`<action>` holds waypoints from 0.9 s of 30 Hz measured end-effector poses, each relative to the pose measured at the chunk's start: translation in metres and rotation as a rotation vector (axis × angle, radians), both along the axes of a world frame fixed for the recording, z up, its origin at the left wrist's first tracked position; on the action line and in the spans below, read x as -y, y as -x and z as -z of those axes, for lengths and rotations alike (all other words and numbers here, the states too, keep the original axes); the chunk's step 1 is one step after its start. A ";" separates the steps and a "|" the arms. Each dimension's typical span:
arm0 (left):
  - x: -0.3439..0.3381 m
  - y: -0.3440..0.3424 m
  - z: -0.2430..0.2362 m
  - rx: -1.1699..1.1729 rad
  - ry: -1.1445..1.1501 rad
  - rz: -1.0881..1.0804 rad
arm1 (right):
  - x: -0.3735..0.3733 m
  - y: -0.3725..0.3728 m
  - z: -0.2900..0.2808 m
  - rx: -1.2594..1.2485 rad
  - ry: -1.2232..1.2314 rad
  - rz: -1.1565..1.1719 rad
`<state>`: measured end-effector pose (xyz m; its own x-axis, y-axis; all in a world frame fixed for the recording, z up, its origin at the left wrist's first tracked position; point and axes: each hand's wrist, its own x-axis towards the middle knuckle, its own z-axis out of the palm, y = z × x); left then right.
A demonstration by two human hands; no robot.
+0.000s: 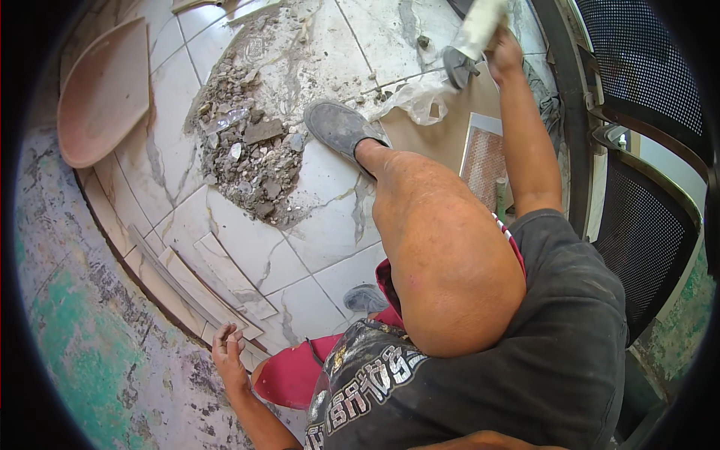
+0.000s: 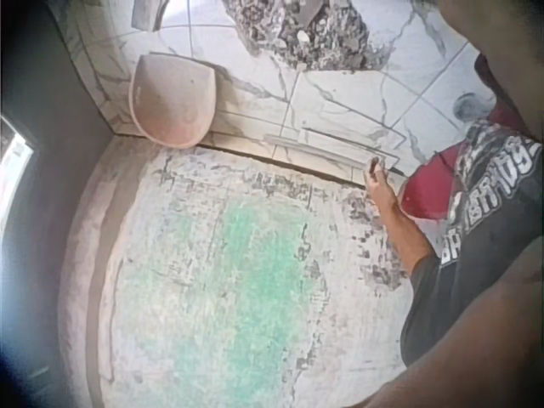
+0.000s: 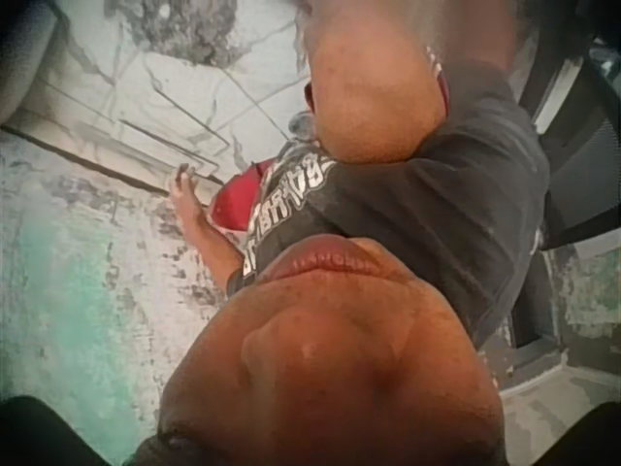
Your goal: The user is repairing or installing tiles on a floor, involving scraping debris and cleaning the area.
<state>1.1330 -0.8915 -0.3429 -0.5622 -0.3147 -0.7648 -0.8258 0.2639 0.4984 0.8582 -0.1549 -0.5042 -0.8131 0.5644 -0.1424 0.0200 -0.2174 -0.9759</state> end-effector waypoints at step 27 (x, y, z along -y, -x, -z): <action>0.012 0.102 0.029 -0.081 -0.047 -0.026 | 0.213 0.222 0.051 0.007 -1.711 -0.549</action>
<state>1.0309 -0.9035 -0.3717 -0.6147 -0.2949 -0.7316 -0.7887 0.2178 0.5749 0.6362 -0.3675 -0.5552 -0.9410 -0.2323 0.2459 -0.2601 0.9617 -0.0867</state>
